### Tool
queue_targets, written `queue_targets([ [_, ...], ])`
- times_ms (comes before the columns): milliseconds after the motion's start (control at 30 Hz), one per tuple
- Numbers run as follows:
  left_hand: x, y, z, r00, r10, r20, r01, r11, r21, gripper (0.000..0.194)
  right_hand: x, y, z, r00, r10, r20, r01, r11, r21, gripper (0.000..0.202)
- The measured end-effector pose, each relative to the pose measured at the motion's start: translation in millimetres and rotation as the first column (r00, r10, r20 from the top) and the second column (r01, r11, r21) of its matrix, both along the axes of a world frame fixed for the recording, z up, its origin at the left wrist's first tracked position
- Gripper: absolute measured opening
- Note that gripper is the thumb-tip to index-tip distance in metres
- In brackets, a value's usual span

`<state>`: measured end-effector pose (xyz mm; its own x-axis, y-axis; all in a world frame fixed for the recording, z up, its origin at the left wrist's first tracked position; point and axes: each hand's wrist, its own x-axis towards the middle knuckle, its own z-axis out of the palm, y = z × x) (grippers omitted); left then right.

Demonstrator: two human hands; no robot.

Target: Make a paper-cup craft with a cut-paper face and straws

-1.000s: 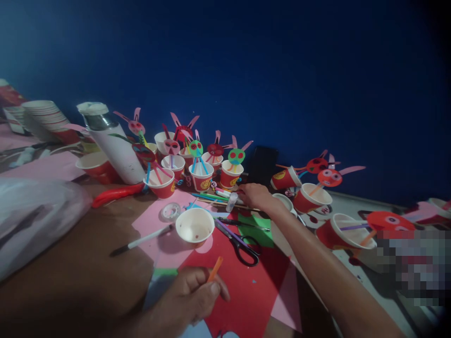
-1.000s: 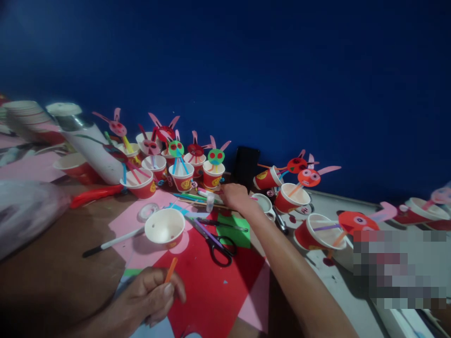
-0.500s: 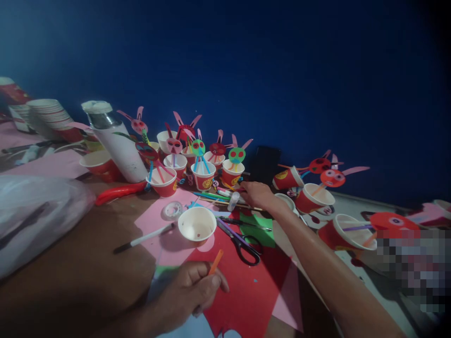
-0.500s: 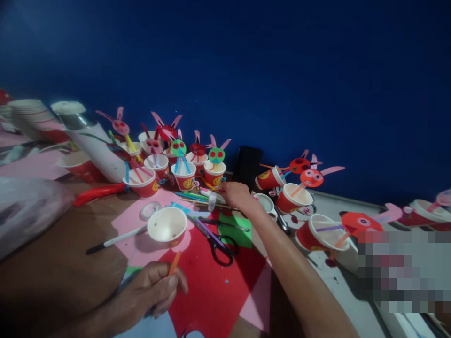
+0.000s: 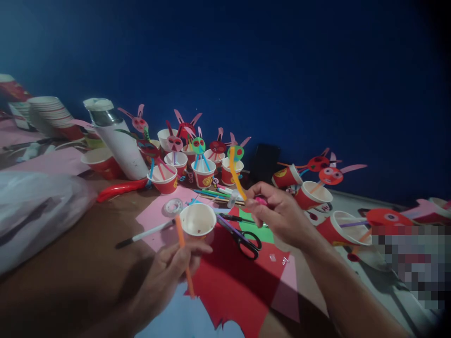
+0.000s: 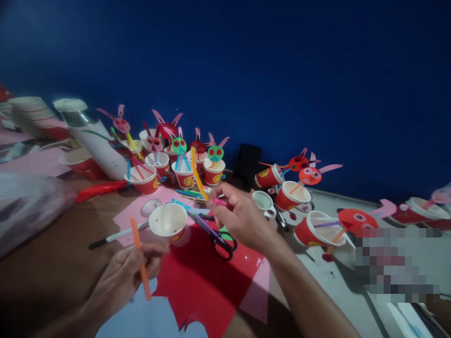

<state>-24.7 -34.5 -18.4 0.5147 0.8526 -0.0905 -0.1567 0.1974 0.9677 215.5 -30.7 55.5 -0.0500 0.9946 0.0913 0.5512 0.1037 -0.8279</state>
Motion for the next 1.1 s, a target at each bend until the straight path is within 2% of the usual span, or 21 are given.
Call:
queue_targets([
  [100,3,2,1.0,0.986,0.079,0.148,-0.07,0.995,-0.064,0.034,-23,-14,-1.9,0.977,0.06,-0.204,-0.073,0.996,-0.056,0.002],
  [233,8,5,8.9,0.948,0.2,0.246,-0.166,0.974,-0.151,0.026,-43,-24,4.3,0.956,0.093,-0.28,-0.131,0.984,-0.121,0.01],
  [333,8,4,9.7,0.934,0.232,0.272,-0.198,0.969,-0.149,0.023,-50,-27,4.0,0.974,0.055,-0.22,-0.079,0.992,-0.103,0.011],
  [467,7,4,3.2,0.925,0.242,0.291,-0.212,0.968,-0.131,0.018,-56,-28,-11.1,0.994,0.059,-0.095,-0.061,0.998,-0.01,0.009],
  [600,8,3,-1.4,0.941,0.195,0.276,-0.174,0.98,-0.098,0.018,-59,-27,-23.4,0.994,0.106,-0.021,-0.105,0.994,0.038,0.009],
  [767,8,0,0.7,0.949,0.117,0.293,-0.097,0.992,-0.084,0.026,-56,-25,-24.8,0.996,0.086,-0.013,-0.085,0.995,0.056,0.009],
  [833,7,0,2.3,0.94,0.135,0.314,-0.112,0.99,-0.091,0.026,-55,-25,-24.4,0.998,0.064,-0.02,-0.063,0.996,0.057,0.01],
  [933,7,3,5.4,0.915,0.209,0.346,-0.197,0.978,-0.07,0.023,-55,-27,-25.6,0.998,0.059,-0.022,-0.058,0.997,0.049,0.011],
  [1100,6,7,14.3,0.874,0.292,0.388,-0.269,0.957,-0.112,0.02,-56,-28,-25.5,0.994,0.107,0.013,-0.107,0.994,-0.013,0.01],
])
